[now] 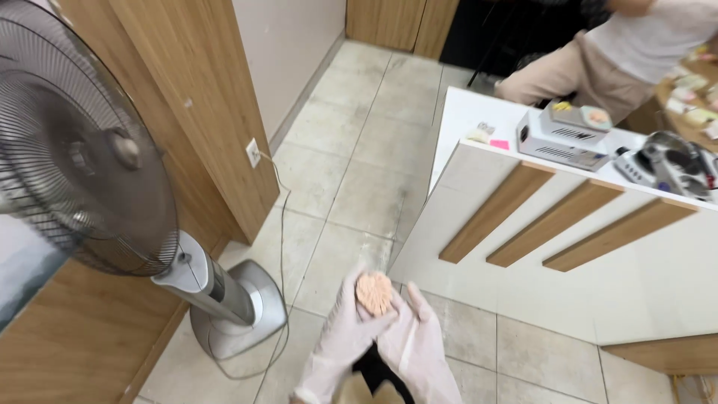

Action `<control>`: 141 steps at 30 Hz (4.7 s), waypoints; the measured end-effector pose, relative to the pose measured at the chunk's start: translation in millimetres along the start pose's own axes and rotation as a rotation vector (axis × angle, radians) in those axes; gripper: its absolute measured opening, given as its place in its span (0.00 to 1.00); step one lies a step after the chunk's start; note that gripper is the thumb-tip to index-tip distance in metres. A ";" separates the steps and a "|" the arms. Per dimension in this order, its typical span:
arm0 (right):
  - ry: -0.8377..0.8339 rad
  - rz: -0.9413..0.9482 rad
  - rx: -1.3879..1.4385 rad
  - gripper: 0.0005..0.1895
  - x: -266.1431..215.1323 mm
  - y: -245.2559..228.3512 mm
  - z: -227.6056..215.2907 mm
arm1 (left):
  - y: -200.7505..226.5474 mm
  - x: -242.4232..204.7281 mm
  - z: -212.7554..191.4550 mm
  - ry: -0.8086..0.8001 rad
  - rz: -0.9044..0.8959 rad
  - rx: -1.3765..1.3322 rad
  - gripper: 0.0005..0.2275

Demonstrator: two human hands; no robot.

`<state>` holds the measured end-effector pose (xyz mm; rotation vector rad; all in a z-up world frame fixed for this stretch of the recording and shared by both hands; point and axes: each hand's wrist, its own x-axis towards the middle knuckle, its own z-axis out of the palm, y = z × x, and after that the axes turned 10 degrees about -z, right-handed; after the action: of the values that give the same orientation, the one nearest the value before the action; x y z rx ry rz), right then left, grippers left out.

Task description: The person picks up a flower-shaped candle from a table, carries it to a display shelf, and then retrieves a star-shaped candle and a yellow flower candle from the shelf.

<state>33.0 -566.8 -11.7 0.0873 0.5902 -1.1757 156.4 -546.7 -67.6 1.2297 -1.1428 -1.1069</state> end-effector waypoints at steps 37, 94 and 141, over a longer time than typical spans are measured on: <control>-0.007 -0.223 0.024 0.29 527.3 -133.3 271.4 | -1.5 621.8 -58.9 -0.106 -0.028 0.112 0.42; -0.032 -0.681 0.224 0.27 1292.9 -523.3 545.8 | -9.2 1577.7 97.7 -0.557 0.033 0.335 0.43; 0.550 -1.288 0.350 0.24 1371.7 -1152.9 421.1 | -48.5 1870.8 805.9 -1.497 0.050 0.283 0.46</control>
<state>-477.3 -2335.1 -39.4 0.3724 0.9553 -2.5489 -444.3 -2493.6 -47.2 0.3637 -2.4457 -1.9171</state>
